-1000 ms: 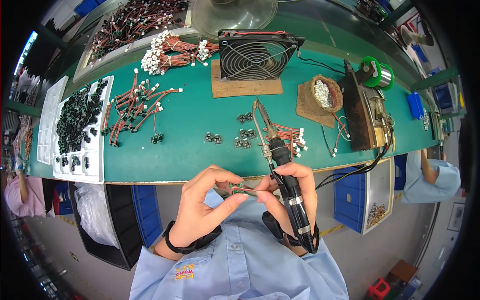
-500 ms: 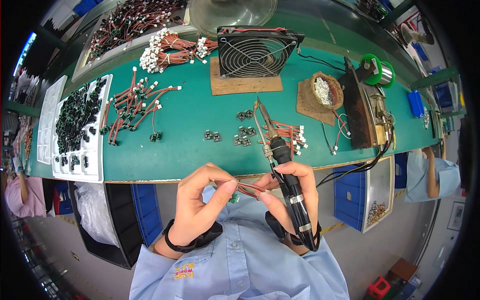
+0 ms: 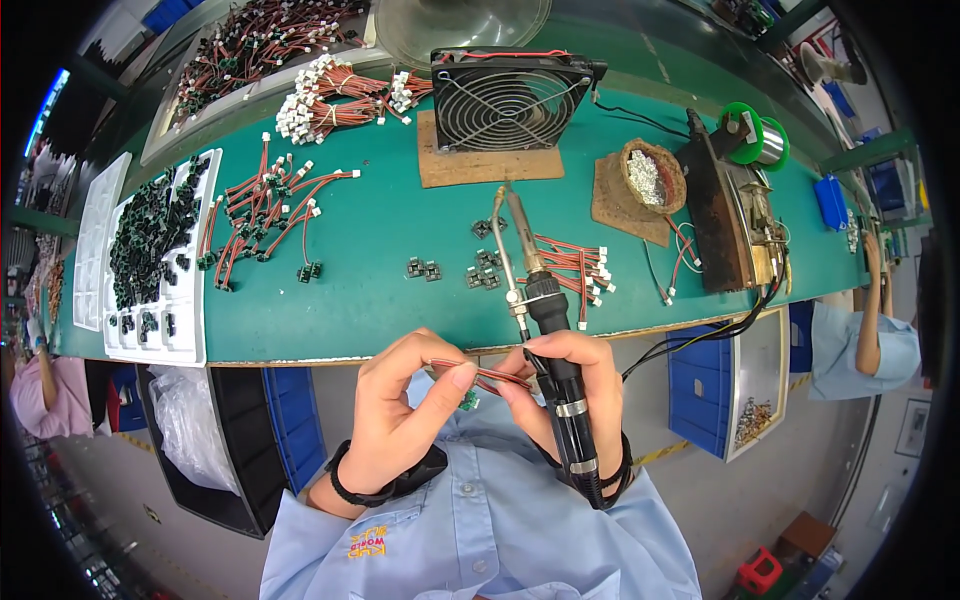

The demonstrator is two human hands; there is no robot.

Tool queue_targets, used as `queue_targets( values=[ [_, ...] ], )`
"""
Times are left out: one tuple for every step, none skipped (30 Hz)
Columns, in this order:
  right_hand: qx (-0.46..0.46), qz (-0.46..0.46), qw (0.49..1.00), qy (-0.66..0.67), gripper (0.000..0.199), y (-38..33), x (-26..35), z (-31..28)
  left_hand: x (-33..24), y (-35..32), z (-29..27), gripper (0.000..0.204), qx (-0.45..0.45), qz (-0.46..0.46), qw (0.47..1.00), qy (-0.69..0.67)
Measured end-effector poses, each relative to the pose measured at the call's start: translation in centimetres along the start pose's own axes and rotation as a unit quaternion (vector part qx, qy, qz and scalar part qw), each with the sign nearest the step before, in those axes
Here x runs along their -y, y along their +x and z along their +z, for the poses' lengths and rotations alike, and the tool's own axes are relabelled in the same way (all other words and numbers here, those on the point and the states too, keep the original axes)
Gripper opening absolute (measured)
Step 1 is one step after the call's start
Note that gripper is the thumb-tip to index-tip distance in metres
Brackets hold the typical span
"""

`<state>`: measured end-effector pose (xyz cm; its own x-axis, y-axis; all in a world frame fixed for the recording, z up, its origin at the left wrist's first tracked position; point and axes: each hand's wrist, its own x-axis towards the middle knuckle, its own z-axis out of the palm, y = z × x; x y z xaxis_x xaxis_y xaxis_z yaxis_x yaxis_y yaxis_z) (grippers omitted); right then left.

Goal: Soldering wires and small components onto circuit boards at a factory workbench.

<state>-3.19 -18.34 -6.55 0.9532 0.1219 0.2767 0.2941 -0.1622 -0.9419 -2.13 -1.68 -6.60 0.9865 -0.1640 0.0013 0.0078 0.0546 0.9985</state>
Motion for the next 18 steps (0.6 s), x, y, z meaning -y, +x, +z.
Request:
queue_targets(
  values=[
    [0.0,0.0,1.0,0.0,0.046,0.02,0.04,-0.11,0.0,-0.01,-0.04,0.006,-0.007,-0.002,1.0,-0.004],
    [0.001,-0.01,1.0,-0.017,0.045,0.04,0.09,-0.29,-0.01,0.01,-0.1,0.006,-0.007,-0.002,1.0,-0.004],
    [0.002,-0.02,0.999,-0.034,0.045,0.05,0.15,-0.49,-0.03,0.05,-0.13,0.006,-0.01,-0.003,1.0,-0.008],
    [0.003,-0.03,0.998,-0.051,0.044,0.04,0.19,-0.58,-0.06,0.08,-0.17,0.006,-0.013,-0.003,1.0,-0.011],
    [0.003,-0.029,0.998,-0.053,0.044,0.02,0.22,-0.59,-0.08,0.11,-0.2,0.006,-0.015,-0.003,1.0,-0.015],
    [0.002,-0.028,0.998,-0.055,0.045,0.0,0.26,-0.59,-0.12,0.12,-0.22,0.006,-0.014,-0.003,1.0,-0.016],
    [0.002,-0.027,0.998,-0.057,0.045,-0.03,0.29,-0.58,-0.17,0.13,-0.23,0.006,-0.014,-0.002,1.0,-0.016],
    [0.001,-0.026,0.998,-0.059,0.045,-0.09,0.33,-0.54,-0.21,0.09,-0.26,0.006,-0.015,-0.001,1.0,-0.016],
    [0.001,-0.026,0.998,-0.06,0.045,-0.15,0.32,-0.48,-0.25,0.06,-0.28,0.006,-0.016,0.0,1.0,-0.015],
    [-0.006,-0.029,0.998,-0.059,0.045,-0.21,0.26,-0.41,-0.27,0.01,-0.31,0.006,-0.016,0.0,1.0,-0.016],
    [-0.012,-0.032,0.998,-0.057,0.045,-0.29,0.17,-0.34,-0.3,-0.05,-0.34,0.006,-0.013,0.002,1.0,-0.01],
    [-0.018,-0.036,0.998,-0.056,0.045,-0.37,0.09,-0.29,-0.32,-0.11,-0.37,0.006,-0.01,0.005,1.0,-0.005],
    [-0.017,-0.036,0.998,-0.056,0.045,-0.46,0.02,-0.27,-0.35,-0.16,-0.4,0.006,-0.008,0.007,1.0,0.001],
    [-0.017,-0.032,0.999,-0.038,0.045,-0.57,-0.06,-0.26,-0.3,-0.2,-0.4,0.006,-0.009,0.008,1.0,0.001],
    [-0.017,-0.027,0.999,-0.021,0.046,-0.67,-0.13,-0.26,-0.17,-0.23,-0.38,0.006,-0.008,0.017,1.0,-0.001],
    [-0.017,-0.023,1.0,-0.003,0.046,-0.7,-0.14,-0.24,-0.04,-0.25,-0.34,0.006,-0.006,0.026,1.0,-0.003],
    [-0.016,-0.023,1.0,-0.003,0.046,-0.58,0.03,-0.22,0.01,-0.27,-0.3,0.006,-0.005,0.035,0.999,-0.006],
    [-0.01,-0.008,1.0,0.008,0.045,-0.29,0.37,-0.2,-0.04,-0.25,-0.26,0.006,-0.006,0.036,0.999,-0.005]
  ],
)
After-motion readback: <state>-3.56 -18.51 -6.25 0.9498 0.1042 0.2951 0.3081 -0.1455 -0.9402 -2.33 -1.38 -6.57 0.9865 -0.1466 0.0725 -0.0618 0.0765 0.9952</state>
